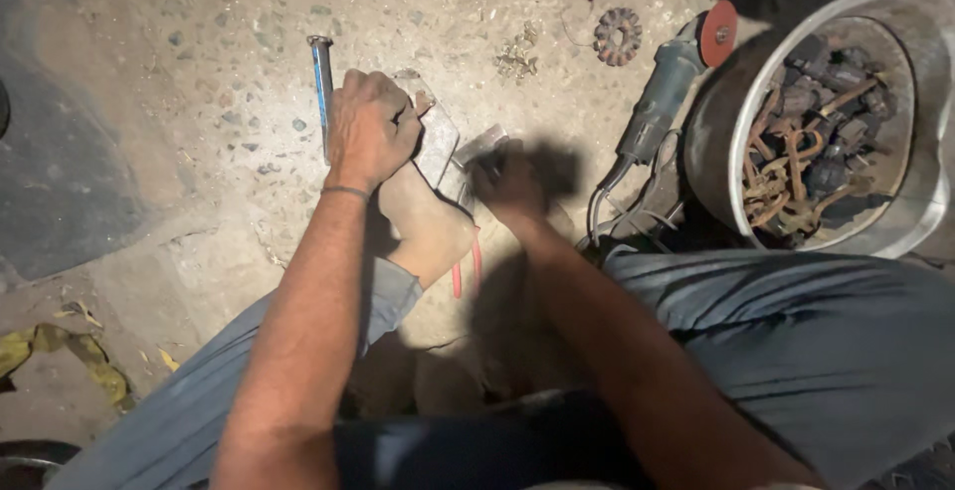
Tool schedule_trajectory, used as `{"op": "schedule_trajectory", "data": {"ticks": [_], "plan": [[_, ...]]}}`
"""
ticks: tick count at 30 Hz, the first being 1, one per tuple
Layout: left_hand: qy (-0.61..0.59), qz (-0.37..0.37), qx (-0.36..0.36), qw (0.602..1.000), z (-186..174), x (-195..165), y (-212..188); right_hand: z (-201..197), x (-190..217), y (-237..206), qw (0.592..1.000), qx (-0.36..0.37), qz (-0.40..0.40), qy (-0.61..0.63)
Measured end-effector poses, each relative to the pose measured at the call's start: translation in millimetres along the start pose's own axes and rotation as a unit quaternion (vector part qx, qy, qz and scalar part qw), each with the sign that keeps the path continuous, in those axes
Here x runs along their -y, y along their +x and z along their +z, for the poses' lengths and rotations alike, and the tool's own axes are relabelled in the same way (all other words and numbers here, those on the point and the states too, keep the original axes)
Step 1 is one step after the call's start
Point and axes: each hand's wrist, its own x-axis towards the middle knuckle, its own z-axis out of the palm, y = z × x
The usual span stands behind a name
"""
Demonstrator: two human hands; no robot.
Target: The person sits on the workshop floor and hammers small metal pieces against a metal block, uses pliers to hold and reposition them, then grinds a piece with a handheld angle grinder producing sparks, and resumes hammering the pieces.
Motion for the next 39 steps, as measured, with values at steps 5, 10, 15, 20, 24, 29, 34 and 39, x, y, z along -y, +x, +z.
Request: {"op": "schedule_trajectory", "data": {"ticks": [5,10,15,20,24,29,34,39], "plan": [[-0.087,-0.069,0.038,0.993,-13.5,-8.3,9.2,-1.0,6.6,-0.2,0.999,0.005,0.013,0.049],[-0.087,-0.144,0.190,0.967,-24.4,-5.7,20.5,-7.4,17.4,-1.6,1.000,-0.015,-0.018,0.003],[-0.010,-0.075,0.133,0.988,-28.8,-4.5,25.5,-9.9,21.9,-2.7,0.999,-0.020,-0.034,0.027],[0.060,-0.046,0.004,0.997,-24.5,0.2,23.4,-8.2,21.5,-1.4,0.999,-0.027,-0.038,0.020],[0.020,-0.144,0.092,0.985,-16.1,11.1,23.0,-5.5,18.0,-0.5,0.999,-0.019,-0.027,0.015],[-0.125,-0.120,0.013,0.985,-13.5,19.4,29.8,-4.3,14.2,-0.8,0.998,-0.023,-0.034,0.042],[-0.163,-0.075,-0.057,0.982,-18.6,11.5,35.1,-2.8,13.3,1.0,0.998,-0.036,-0.039,0.032],[-0.355,-0.220,-0.052,0.907,-19.3,6.6,41.5,-1.4,12.3,3.4,0.999,-0.031,-0.038,0.002]]}}
